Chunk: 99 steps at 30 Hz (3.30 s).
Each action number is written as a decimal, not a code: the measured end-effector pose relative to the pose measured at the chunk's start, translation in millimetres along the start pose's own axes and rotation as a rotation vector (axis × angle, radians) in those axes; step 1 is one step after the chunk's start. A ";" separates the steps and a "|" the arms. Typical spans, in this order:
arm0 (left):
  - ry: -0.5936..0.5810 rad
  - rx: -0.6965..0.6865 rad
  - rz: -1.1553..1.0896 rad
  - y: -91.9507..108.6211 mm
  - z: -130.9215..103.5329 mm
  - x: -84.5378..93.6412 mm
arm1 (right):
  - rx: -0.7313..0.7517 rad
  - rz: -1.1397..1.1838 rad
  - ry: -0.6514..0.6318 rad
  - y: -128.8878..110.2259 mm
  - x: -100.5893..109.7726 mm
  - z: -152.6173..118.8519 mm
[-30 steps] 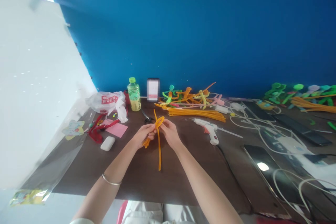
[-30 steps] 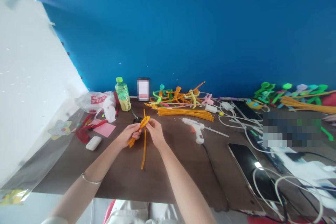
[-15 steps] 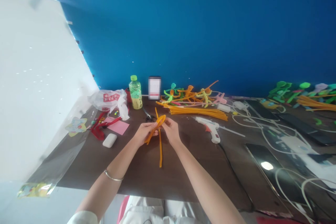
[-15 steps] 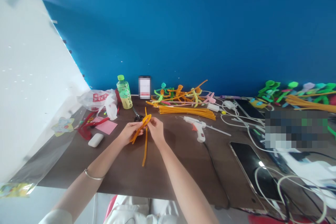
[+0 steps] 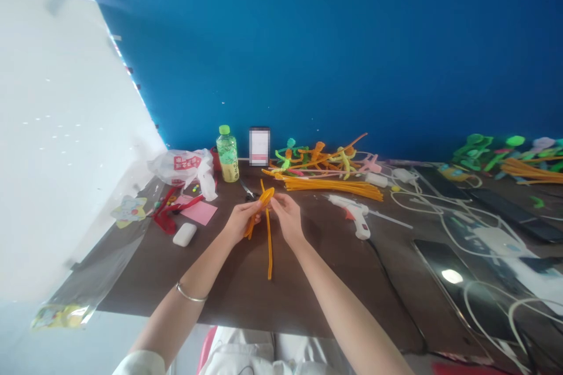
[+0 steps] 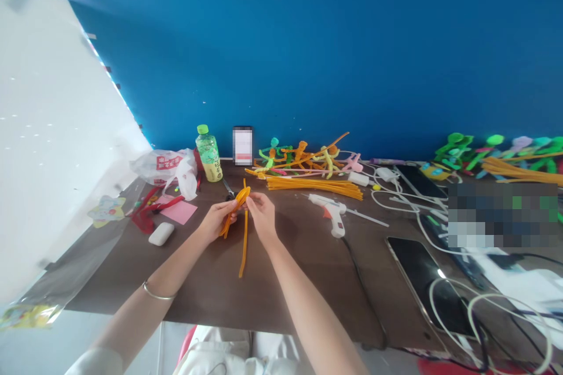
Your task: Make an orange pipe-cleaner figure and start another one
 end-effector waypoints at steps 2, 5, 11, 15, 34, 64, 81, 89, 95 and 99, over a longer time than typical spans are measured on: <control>0.027 -0.058 0.052 2.6 1.6 4.2 | -0.009 -0.005 0.012 0.5 1.3 0.3; 0.057 -0.219 0.282 15.1 1.0 7.3 | -0.055 0.015 -0.012 5.7 0.4 1.5; 0.079 -0.576 0.738 43.4 -11.5 -2.2 | -0.057 0.176 -0.052 7.9 -1.8 1.5; 0.084 -0.753 0.868 51.4 -17.8 -6.3 | -0.050 0.210 -0.067 5.1 -4.1 1.0; -0.083 -0.820 0.993 51.9 -19.3 -19.9 | -0.020 0.024 -0.003 -3.8 -0.3 -0.5; 0.027 -0.196 0.398 27.8 -3.5 5.9 | -0.080 0.197 -0.121 -4.7 -4.6 0.7; 0.100 -0.692 0.782 55.0 -20.0 -4.5 | -0.023 0.019 -0.039 -8.6 -7.1 -6.5; 0.030 -0.927 1.004 60.5 -31.2 -19.3 | -0.172 0.260 0.032 7.9 -8.7 -10.2; 0.007 -0.948 1.068 59.8 -32.1 -21.9 | -0.258 0.413 0.012 14.9 -14.5 -13.0; -0.010 -0.966 1.129 56.5 -31.6 -22.0 | -0.295 0.448 0.034 19.3 -13.1 -13.2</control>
Point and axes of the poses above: each hand's wrist, its own z-axis towards the middle knuckle, its own x-axis out of the back of the hand, y = z × x, the point moved 8 cm from there along z, towards the middle knuckle, and after that the axes turned 6 degrees about -x, right-handed, at the moved point
